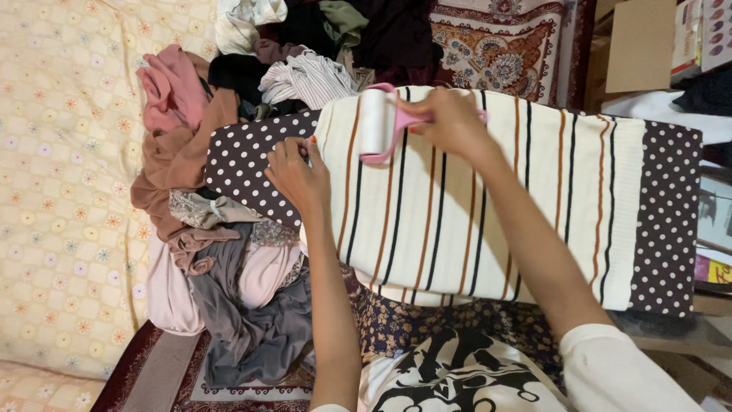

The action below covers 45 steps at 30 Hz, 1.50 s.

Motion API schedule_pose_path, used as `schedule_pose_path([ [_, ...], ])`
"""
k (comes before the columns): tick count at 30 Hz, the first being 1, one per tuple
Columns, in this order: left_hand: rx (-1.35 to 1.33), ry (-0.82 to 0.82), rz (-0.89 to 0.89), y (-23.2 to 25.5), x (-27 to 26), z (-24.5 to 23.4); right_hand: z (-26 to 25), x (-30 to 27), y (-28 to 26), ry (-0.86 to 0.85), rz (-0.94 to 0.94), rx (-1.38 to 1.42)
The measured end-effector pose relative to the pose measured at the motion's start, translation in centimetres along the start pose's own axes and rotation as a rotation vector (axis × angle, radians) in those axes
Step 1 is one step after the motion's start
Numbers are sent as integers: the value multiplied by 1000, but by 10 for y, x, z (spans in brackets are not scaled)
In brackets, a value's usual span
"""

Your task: The person uses a pink lint roller to remove lint from a striped sweater laid out on their lap. They roll the tool repeatedly over the fabric surface, then fold the sweater in half.

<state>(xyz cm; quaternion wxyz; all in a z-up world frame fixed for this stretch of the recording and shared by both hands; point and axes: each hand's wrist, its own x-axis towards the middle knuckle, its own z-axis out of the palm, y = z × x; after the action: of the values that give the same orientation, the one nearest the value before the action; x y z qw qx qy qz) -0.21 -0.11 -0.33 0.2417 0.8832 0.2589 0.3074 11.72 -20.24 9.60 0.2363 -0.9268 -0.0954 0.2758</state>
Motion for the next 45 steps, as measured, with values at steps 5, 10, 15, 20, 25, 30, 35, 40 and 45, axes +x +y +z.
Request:
schedule_pose_path([
  [5,1,14,22,-1,0,2,-56,-34,49,74,140,-233],
  [10,28,1,18,1,-1,2,-68,-42,71,106,126,-423],
  [15,65,16,35,1,-3,3,-26,-16,60,76,83,101],
  [20,117,55,77,2,-5,2,-16,-15,58,205,-101,-112],
  [25,197,75,90,12,-6,-2,-58,-29,114,104,119,-170],
  [30,260,130,133,29,-17,0,-79,-59,133,146,215,-265],
  [35,45,-188,162,65,-53,48,-49,-39,115,113,157,-2],
  [40,53,-348,262,90,-64,65,-39,-34,114,148,14,16],
  [45,99,-391,303,91,-62,59,-78,-50,171,144,69,-208],
])
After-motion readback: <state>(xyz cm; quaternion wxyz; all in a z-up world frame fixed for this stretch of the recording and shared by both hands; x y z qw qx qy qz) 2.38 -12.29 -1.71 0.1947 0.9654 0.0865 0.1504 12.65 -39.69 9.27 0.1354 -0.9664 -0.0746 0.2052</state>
